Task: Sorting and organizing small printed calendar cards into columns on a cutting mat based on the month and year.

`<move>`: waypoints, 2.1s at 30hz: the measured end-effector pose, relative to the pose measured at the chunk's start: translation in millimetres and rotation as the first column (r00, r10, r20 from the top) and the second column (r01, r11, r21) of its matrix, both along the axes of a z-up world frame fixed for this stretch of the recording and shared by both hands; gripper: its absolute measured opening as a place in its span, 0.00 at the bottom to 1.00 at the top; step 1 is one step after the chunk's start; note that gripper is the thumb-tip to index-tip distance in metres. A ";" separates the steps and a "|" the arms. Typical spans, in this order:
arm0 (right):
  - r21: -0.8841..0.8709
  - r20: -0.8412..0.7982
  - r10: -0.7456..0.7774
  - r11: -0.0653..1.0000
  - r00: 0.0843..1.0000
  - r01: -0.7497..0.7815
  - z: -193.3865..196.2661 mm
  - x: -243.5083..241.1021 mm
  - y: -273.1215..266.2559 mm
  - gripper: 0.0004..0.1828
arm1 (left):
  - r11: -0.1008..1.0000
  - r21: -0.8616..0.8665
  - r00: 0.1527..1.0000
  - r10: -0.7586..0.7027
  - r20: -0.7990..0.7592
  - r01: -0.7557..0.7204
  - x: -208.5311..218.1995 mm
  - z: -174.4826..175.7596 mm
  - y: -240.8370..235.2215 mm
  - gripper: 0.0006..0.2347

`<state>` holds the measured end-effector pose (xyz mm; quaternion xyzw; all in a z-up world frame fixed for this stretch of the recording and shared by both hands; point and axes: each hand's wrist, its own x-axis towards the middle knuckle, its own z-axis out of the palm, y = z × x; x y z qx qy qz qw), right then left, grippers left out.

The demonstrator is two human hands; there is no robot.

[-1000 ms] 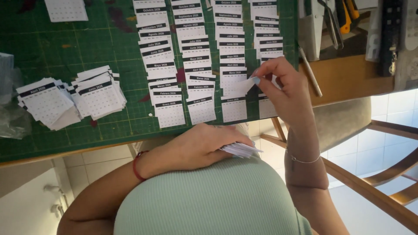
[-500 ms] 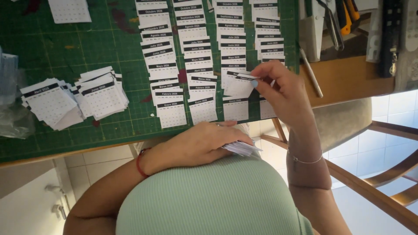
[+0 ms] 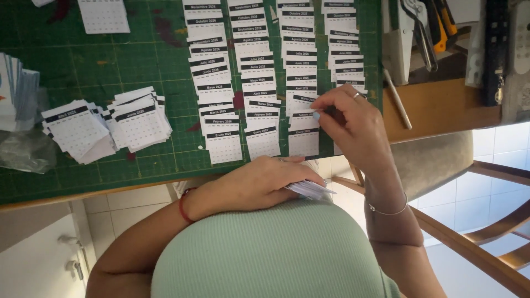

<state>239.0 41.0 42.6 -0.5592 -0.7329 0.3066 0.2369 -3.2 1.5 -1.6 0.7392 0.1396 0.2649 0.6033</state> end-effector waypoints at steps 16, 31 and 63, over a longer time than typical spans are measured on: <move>-0.044 -0.416 0.225 0.963 0.881 -0.267 29.8 -14.9 -27.2 0.15 | 0.877 -0.326 0.913 0.399 0.085 -0.353 -30.4 0.7 -4.5 0.16; -0.024 -0.392 0.008 1.000 0.920 -0.019 -2.4 -4.8 -35.2 0.03 | 0.750 -0.490 0.856 0.517 0.016 -0.443 -28.3 10.7 -13.0 0.21; 0.099 -0.134 0.409 0.912 0.903 -0.398 45.9 -136.2 13.2 0.05 | 0.258 -0.404 0.326 0.939 -0.107 -0.878 -166.4 59.5 -54.4 0.20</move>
